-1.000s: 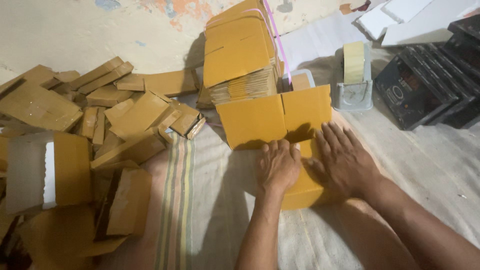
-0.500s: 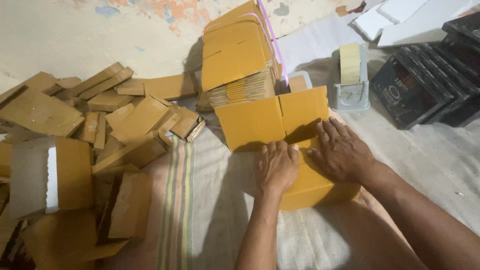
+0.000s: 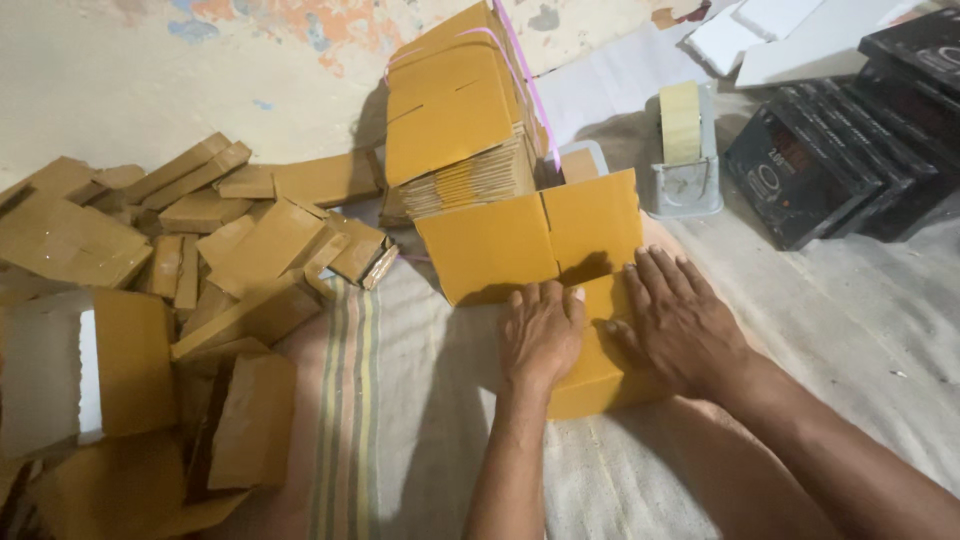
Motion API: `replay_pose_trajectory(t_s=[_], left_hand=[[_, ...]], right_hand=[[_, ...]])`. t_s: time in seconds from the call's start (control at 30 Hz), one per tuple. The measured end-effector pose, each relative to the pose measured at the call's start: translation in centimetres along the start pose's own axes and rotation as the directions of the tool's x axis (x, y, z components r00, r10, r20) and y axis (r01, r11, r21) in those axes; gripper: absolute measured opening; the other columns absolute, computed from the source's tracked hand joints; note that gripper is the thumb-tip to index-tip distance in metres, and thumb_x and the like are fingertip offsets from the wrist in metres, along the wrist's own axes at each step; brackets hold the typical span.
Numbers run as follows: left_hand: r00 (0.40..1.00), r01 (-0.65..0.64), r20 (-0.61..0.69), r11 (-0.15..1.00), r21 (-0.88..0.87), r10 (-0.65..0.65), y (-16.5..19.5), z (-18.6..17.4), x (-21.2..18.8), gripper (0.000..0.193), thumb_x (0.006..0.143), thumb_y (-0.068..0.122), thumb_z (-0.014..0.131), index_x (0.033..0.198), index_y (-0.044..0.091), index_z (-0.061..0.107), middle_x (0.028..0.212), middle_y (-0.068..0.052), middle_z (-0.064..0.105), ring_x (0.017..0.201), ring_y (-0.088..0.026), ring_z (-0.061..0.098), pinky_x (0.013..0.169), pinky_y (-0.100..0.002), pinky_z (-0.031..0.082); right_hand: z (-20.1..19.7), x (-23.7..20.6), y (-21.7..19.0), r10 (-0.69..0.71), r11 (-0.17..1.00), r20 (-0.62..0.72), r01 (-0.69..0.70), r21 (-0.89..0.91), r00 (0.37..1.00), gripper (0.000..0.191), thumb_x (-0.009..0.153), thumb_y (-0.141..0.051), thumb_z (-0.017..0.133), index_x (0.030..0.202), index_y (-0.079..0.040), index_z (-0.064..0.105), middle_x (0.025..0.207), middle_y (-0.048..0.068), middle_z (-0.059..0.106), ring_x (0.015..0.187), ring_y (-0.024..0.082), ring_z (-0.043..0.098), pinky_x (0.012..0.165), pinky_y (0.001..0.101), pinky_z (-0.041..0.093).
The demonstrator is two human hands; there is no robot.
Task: The person assembles small cardboard boxes by folding the flaps and pressing the edges to form a rectangular container. The person repeats this process for multiple boxes, stacking the finished ones nearby.
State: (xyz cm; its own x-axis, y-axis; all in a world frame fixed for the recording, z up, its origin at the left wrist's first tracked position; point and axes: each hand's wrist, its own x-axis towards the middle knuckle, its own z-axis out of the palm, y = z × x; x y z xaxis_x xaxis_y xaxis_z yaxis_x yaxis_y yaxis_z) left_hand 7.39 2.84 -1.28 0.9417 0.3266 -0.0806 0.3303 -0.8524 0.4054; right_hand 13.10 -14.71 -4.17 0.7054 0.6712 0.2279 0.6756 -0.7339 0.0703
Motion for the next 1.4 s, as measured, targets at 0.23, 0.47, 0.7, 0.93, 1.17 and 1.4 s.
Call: replay_pose_trajectory(t_s=[0.23,0.47,0.7,0.93,1.17,1.4], left_hand=[[0.998,-0.062,-0.016,0.989,0.132,0.065,0.3,0.5,-1.7,0.066,0.103,0.047,0.023,0.162,0.016,0.018,0.169,-0.015,0.01,0.155,-0.037,0.008,0.122,-0.06,0.005],[0.975,-0.135,-0.163,0.987,0.091,0.149,-0.7,2.0,-5.9,0.07,0.106,0.043,0.027,0.16,0.0,0.018,0.171,-0.019,0.01,0.159,-0.034,0.005,0.126,-0.055,0.005],[0.998,-0.023,-0.054,0.994,0.106,0.028,-0.5,1.0,-5.1,0.07,0.104,0.048,0.023,0.161,0.008,0.016,0.171,-0.015,0.005,0.157,-0.036,-0.002,0.122,-0.062,0.0],[0.998,0.032,0.045,0.998,0.052,-0.034,-1.0,0.0,-1.1,0.07,0.102,0.057,0.024,0.163,0.024,0.017,0.171,-0.013,0.005,0.158,-0.037,-0.003,0.123,-0.063,0.008],[0.991,0.132,0.03,0.953,-0.274,-0.129,-2.5,0.3,1.2,0.07,0.098,0.057,0.029,0.162,0.028,0.022,0.174,-0.006,0.001,0.156,-0.037,0.003,0.123,-0.058,0.014],[0.998,0.044,-0.051,0.994,0.098,-0.039,-0.9,0.4,-1.3,0.062,0.107,0.049,0.026,0.16,0.016,0.025,0.168,-0.017,0.011,0.156,-0.04,0.004,0.123,-0.063,0.007]], right_hand=[[0.4,2.7,-0.3,0.06,0.997,0.097,-0.065,0.052,0.993,0.079,0.099,-0.057,0.026,0.154,0.0,0.025,0.163,0.026,0.024,0.15,0.042,0.014,0.119,0.0508,0.012],[-0.8,2.2,-0.8,0.112,0.99,0.151,-0.124,0.072,0.982,0.078,0.099,-0.058,0.027,0.154,-0.002,0.028,0.158,0.024,0.029,0.151,0.04,0.017,0.121,0.0529,0.014],[-1.6,2.4,-1.8,0.142,0.989,0.159,-0.135,-0.054,0.977,0.072,0.102,-0.05,0.032,0.152,0.001,0.036,0.152,0.028,0.04,0.151,0.043,0.026,0.123,0.0574,0.018],[-1.7,1.8,-1.7,0.096,0.993,0.104,-0.103,0.062,0.99,0.08,0.097,-0.061,0.031,0.151,-0.002,0.033,0.153,0.031,0.033,0.147,0.047,0.021,0.118,0.0587,0.016],[-2.4,2.0,-1.7,0.124,0.976,0.213,-0.158,0.149,0.969,0.08,0.098,-0.062,0.029,0.155,-0.006,0.029,0.158,0.027,0.029,0.151,0.043,0.017,0.12,0.0539,0.022],[-3.1,1.7,-1.8,0.096,0.983,0.147,-0.117,0.141,0.984,0.073,0.097,-0.053,0.038,0.152,-0.004,0.034,0.147,0.027,0.041,0.143,0.044,0.031,0.109,0.0512,0.037]])
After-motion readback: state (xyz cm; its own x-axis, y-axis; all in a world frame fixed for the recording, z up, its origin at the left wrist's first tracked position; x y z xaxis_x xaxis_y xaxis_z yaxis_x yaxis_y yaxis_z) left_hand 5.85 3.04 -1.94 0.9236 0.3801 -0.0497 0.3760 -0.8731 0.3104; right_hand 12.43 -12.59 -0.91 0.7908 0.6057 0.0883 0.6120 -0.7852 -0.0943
